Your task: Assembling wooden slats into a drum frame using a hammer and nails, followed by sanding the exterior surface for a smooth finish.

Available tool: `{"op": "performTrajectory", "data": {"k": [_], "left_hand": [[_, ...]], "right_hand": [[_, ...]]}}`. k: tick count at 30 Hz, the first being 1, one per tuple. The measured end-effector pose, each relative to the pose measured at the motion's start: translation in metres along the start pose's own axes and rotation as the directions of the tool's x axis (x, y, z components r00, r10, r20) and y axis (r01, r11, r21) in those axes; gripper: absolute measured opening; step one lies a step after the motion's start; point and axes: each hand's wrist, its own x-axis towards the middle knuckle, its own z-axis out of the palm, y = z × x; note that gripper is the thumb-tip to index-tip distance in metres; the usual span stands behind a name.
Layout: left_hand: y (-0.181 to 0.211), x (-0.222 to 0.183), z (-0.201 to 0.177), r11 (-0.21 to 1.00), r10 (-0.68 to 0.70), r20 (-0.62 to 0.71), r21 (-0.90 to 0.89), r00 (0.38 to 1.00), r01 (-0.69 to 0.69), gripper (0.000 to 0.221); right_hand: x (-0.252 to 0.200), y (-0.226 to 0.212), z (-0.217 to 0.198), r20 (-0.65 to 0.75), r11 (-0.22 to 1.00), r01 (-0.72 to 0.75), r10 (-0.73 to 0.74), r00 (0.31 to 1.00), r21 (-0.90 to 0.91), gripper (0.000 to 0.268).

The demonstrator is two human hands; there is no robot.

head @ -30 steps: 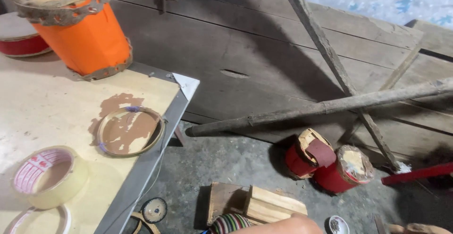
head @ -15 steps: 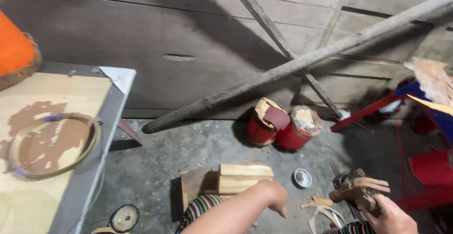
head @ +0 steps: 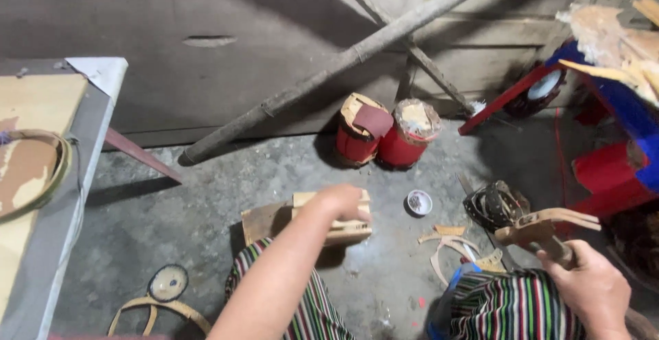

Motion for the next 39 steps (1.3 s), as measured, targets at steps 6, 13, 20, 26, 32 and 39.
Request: {"op": "performTrajectory", "data": {"k": [6, 13, 20, 26, 32, 39], "left_hand": [[0.001, -0.041, -0.011, 0.978, -0.171, 0.000, -0.122, 0.985, 0.170, 0.058], [-0.016, -0.028, 0.005, 0.966, -0.250, 0.014, -0.060, 0.968, 0.251, 0.061], [-0.026, -0.041, 0.018, 0.939, -0.345, -0.013, -0.020, 0.939, 0.344, 0.056], [-0.067, -0.033, 0.036, 0.911, -0.407, 0.040, -0.052, 0.912, 0.409, 0.068], [-0.098, -0.001, 0.071, 0.800, -0.580, 0.127, -0.096, 0.805, 0.592, 0.068], [-0.112, 0.033, 0.106, 0.562, -0.637, 0.074, -0.638, 0.767, 0.527, 0.069]], "right_hand": [[-0.006, 0.002, -0.013, 0.011, 0.998, -0.003, 0.003, 1.000, 0.059, 0.051], [0.009, -0.006, 0.010, 0.120, 0.884, -0.058, 0.002, 0.993, 0.464, 0.046], [0.013, -0.102, 0.038, 0.515, 0.424, -0.439, -0.079, 0.853, 0.792, 0.042], [0.011, -0.158, 0.147, 0.776, 0.674, -0.499, -0.179, 0.605, 0.545, 0.063], [0.031, -0.153, 0.225, 0.740, 0.636, -0.385, -0.514, 0.434, 0.668, 0.082], [0.014, -0.146, 0.252, 0.791, 0.650, -0.451, -0.490, 0.367, 0.612, 0.061]]}}
